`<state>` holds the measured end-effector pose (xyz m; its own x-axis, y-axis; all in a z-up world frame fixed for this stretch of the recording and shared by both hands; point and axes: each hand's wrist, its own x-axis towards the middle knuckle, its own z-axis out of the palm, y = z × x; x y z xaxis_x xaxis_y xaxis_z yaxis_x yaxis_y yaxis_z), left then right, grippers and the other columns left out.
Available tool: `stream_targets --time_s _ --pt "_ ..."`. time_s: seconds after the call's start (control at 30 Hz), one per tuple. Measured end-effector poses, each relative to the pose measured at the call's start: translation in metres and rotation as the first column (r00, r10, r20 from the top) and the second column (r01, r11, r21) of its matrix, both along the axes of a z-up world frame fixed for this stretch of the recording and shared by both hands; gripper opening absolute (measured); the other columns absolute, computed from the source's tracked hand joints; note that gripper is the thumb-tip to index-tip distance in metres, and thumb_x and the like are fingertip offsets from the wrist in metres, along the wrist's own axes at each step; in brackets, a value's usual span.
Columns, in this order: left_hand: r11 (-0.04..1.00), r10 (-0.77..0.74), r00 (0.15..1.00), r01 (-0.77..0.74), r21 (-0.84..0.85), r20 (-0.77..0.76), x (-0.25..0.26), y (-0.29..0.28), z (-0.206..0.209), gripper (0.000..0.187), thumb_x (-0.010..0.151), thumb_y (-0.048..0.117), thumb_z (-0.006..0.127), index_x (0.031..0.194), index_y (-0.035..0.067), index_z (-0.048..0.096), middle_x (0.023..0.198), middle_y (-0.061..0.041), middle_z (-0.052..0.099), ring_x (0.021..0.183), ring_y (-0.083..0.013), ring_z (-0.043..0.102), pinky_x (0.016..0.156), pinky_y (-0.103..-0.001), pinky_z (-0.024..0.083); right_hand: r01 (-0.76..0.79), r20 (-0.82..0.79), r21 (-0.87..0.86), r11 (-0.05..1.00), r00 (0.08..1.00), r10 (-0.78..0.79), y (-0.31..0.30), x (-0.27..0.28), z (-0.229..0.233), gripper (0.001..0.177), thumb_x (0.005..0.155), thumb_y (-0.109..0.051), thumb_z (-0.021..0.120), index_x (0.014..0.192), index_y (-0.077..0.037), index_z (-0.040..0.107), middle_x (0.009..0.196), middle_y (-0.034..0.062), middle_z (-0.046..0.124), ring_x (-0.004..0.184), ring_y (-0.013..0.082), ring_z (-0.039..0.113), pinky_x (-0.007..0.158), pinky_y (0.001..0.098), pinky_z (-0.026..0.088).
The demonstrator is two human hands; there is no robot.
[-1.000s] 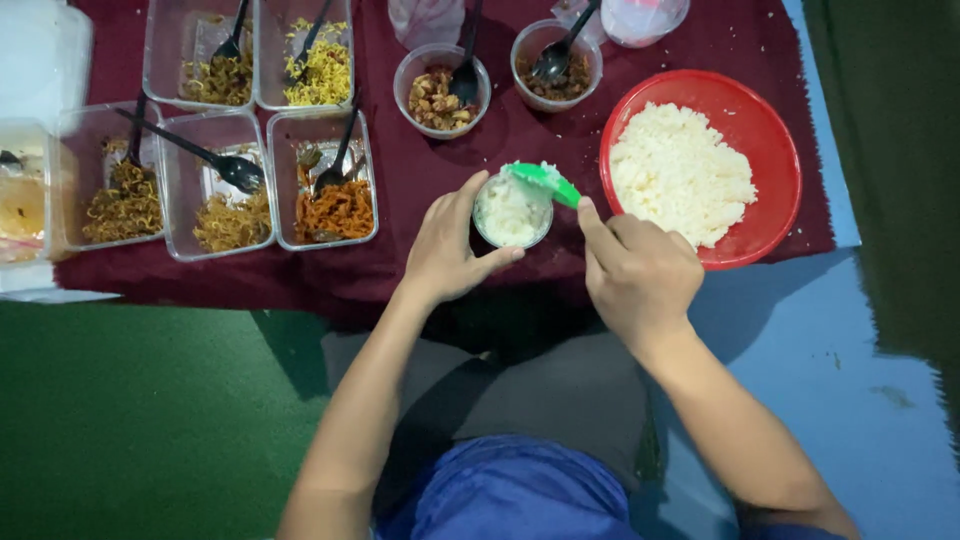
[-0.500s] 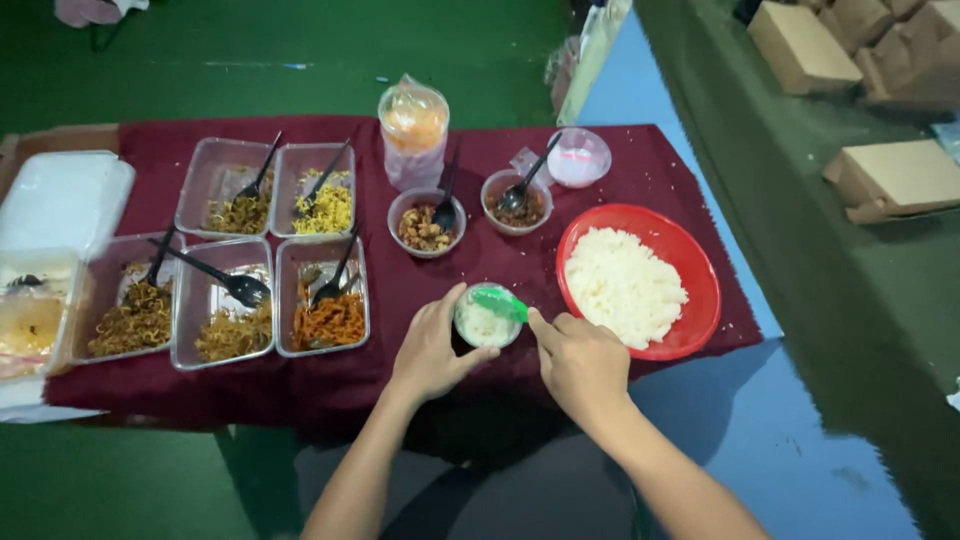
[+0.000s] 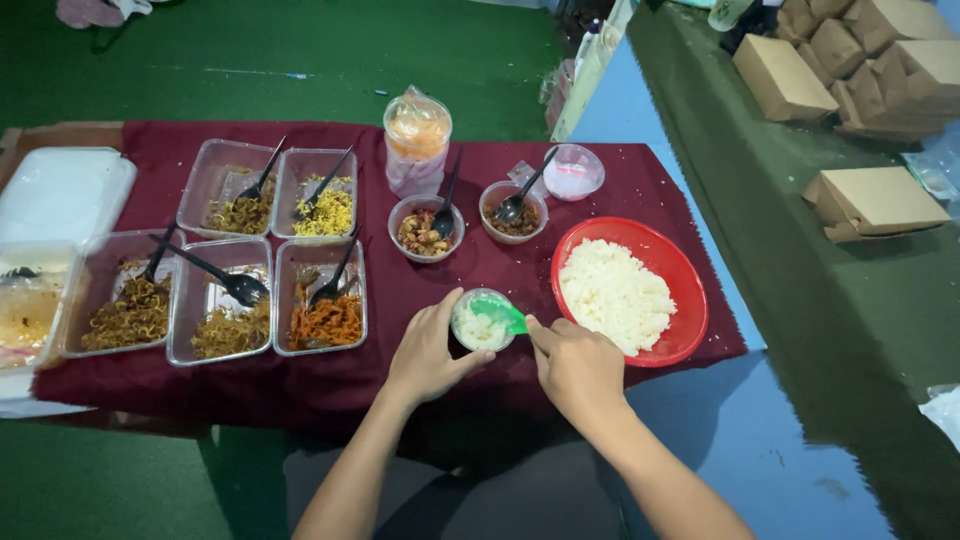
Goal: Scoop white food material from a large red bowl into a small clear cup using a spoon and press it down.
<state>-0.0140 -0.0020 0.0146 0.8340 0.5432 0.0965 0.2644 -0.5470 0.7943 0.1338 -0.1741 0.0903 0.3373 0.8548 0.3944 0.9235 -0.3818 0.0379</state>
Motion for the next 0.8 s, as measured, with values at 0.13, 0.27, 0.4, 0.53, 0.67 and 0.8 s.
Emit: stream_targets --time_s 0.13,0.27,0.4,0.53,0.67,0.8 --pt "1.000 -0.003 1.000 0.003 -0.020 -0.001 -0.001 -0.002 0.006 0.111 0.076 0.060 0.081 0.158 0.004 0.031 0.135 -0.027 0.058 0.137 -0.0394 0.050 0.124 -0.051 0.024 0.006 0.002 0.041 0.999 1.000 -0.006 0.000 -0.005 0.008 0.011 0.090 -0.028 0.070 0.087 -0.028 0.081 0.068 -0.0014 0.068 0.064 0.0215 0.070 0.058 0.0335 0.054" --pt "0.999 -0.005 0.999 0.004 -0.037 -0.032 -0.001 -0.002 0.009 0.112 0.076 0.062 0.080 0.158 0.006 0.031 0.138 -0.026 0.057 0.140 -0.0376 0.048 0.126 -0.050 0.022 0.026 0.032 0.005 1.000 0.999 -0.026 0.000 -0.002 0.001 0.011 0.088 -0.028 0.069 0.086 -0.031 0.080 0.067 -0.0027 0.066 0.064 0.0212 0.069 0.058 0.0336 0.054" --pt "0.999 0.009 0.999 -0.011 -0.037 -0.044 -0.002 -0.003 0.009 0.110 0.077 0.062 0.080 0.158 0.006 0.031 0.137 -0.025 0.058 0.139 -0.0369 0.049 0.126 -0.050 0.022 0.032 -0.003 0.006 0.999 0.999 -0.032 0.001 -0.003 0.006 0.012 0.091 -0.030 0.069 0.086 -0.030 0.080 0.067 -0.0016 0.067 0.064 0.0217 0.070 0.058 0.0336 0.055" --pt "1.000 0.007 1.000 -0.008 -0.021 -0.023 -0.002 -0.002 0.010 0.109 0.077 0.060 0.080 0.157 0.004 0.032 0.137 -0.027 0.058 0.138 -0.0386 0.049 0.125 -0.051 0.023 0.109 -0.131 -0.169 0.980 0.983 -0.132 0.003 0.004 0.008 0.018 0.094 -0.038 0.065 0.100 -0.032 0.080 0.076 0.0002 0.072 0.072 0.0252 0.074 0.063 0.0385 0.059" --pt "0.999 0.012 1.000 -0.013 -0.033 -0.029 -0.001 -0.002 0.009 0.109 0.075 0.060 0.082 0.156 0.005 0.033 0.136 -0.025 0.059 0.138 -0.0370 0.050 0.126 -0.049 0.023 0.132 -0.122 -0.145 0.981 0.981 -0.150 0.003 0.002 0.012 0.018 0.094 -0.038 0.067 0.105 -0.032 0.080 0.079 0.0022 0.073 0.075 0.0268 0.075 0.066 0.0420 0.061" --pt "0.998 0.019 1.000 -0.018 -0.057 0.020 -0.001 -0.002 0.004 0.101 0.075 0.056 0.084 0.149 0.005 0.038 0.133 -0.023 0.061 0.136 -0.0361 0.053 0.125 -0.049 0.025 0.160 -0.175 -0.292 0.943 0.960 -0.217 0.003 0.012 0.002 0.023 0.097 -0.038 0.063 0.111 -0.030 0.078 0.083 0.0043 0.074 0.077 0.0313 0.076 0.068 0.0474 0.062"
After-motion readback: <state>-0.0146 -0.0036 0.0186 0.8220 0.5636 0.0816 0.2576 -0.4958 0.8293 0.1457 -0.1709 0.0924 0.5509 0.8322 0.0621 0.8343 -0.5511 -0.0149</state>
